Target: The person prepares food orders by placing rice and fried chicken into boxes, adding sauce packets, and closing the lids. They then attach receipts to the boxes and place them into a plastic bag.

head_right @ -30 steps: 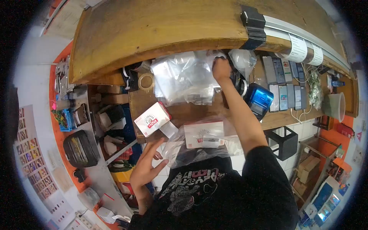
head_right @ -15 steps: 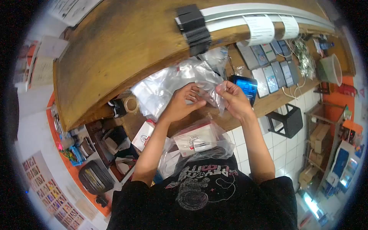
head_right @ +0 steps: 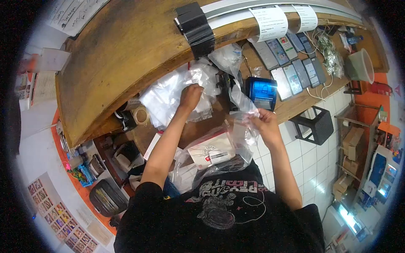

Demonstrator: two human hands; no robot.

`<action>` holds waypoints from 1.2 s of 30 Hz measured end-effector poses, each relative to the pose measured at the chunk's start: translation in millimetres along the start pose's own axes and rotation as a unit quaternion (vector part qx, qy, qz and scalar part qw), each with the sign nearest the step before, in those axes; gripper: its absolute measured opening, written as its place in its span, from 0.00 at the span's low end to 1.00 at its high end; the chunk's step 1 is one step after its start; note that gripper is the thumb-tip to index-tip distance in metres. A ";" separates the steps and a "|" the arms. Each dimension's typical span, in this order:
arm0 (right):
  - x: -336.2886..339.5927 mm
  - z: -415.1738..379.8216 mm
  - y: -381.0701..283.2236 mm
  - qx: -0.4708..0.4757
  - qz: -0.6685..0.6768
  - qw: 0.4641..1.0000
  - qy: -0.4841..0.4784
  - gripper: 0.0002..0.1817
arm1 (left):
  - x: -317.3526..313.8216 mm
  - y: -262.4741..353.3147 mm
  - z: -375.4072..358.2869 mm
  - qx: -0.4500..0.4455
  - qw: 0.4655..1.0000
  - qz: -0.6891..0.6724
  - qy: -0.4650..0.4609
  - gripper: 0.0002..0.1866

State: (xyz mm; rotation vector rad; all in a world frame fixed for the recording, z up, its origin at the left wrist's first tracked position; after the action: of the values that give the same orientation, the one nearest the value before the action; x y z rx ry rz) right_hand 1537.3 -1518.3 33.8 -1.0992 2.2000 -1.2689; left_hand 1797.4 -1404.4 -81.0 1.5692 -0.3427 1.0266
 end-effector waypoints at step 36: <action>-131.1 48.9 -16.6 -0.043 0.105 0.984 -0.139 0.12 | 128.0 57.3 -96.0 0.283 0.863 -0.403 0.116 0.11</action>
State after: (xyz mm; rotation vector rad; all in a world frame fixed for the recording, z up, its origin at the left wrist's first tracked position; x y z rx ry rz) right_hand 1658.2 -1448.4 14.2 -0.9788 2.1070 -0.8820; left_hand 1789.9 -1293.9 47.9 1.8139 0.8094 0.6397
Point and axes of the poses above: each hand's wrist, its own z-axis towards the middle knuckle, its own x-axis out of the back of the hand, y = z × x, the point moved 7 cm from there along z, towards the middle knuckle, and after that the axes turned 12 degrees about -z, right-handed, at the moved point
